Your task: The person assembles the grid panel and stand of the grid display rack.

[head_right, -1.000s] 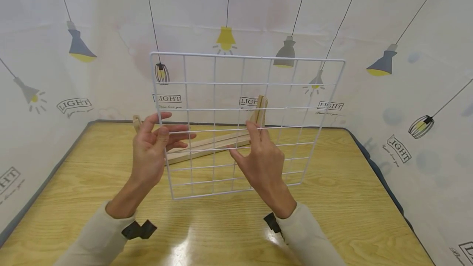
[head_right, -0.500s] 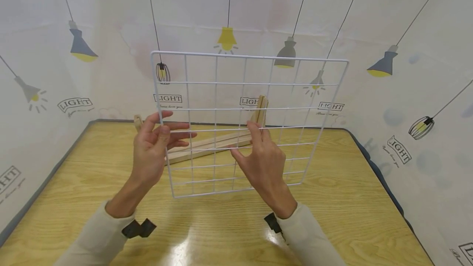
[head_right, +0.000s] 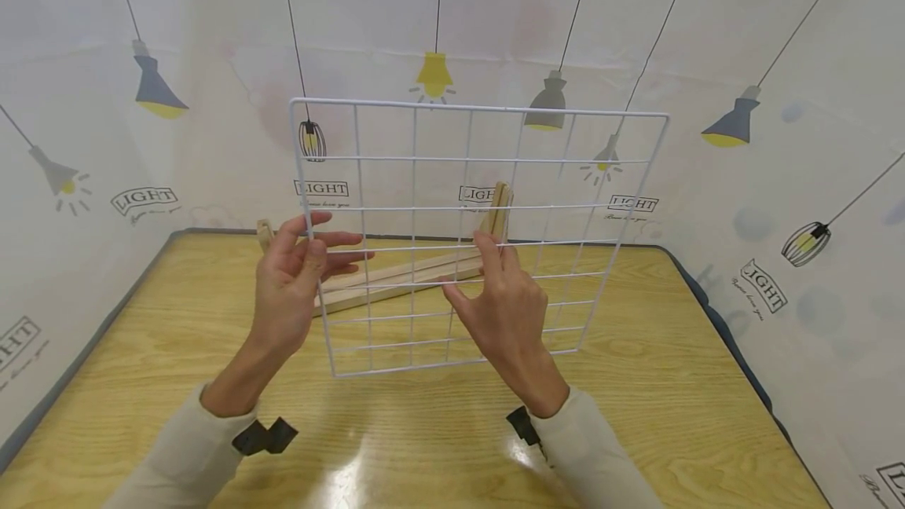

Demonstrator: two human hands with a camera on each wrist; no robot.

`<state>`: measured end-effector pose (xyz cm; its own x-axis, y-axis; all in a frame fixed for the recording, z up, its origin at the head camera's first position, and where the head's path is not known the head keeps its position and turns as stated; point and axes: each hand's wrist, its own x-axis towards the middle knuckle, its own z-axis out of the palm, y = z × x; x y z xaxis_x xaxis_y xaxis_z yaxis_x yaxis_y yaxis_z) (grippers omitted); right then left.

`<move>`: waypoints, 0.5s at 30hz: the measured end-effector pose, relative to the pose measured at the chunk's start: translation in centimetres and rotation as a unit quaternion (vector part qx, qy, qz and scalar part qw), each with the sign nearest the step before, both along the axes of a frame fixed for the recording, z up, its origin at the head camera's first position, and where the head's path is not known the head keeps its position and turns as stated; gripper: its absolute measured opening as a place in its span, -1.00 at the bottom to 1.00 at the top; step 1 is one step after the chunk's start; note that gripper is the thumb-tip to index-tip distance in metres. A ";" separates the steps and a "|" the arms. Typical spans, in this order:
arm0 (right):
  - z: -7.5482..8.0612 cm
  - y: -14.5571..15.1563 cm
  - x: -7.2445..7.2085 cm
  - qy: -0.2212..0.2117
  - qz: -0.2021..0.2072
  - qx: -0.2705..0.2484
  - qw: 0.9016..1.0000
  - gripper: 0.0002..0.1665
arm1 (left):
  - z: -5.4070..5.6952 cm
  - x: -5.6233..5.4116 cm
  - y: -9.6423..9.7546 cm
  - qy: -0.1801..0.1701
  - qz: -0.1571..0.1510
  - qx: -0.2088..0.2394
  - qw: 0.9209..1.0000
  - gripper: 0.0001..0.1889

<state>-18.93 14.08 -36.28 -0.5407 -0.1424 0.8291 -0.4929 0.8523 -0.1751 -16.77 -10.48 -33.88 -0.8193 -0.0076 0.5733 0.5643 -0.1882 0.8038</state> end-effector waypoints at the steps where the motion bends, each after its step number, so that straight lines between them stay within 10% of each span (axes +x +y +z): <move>1: 0.0 0.0 0.0 0.000 0.000 0.000 1.000 -0.11 | 0.0 0.0 0.0 -0.001 0.001 -0.001 1.000 -0.72; 15: 0.0 0.2 0.1 -0.003 -0.010 0.000 1.000 -0.10 | -0.1 -0.1 -0.5 -0.003 -0.003 -0.013 1.000 -0.70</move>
<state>-18.87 14.29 -36.31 -0.5486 -0.1315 0.8257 -0.4754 0.8615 -0.1786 -16.92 -11.01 -33.99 -0.8222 0.0113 0.5692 0.5592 -0.1709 0.8112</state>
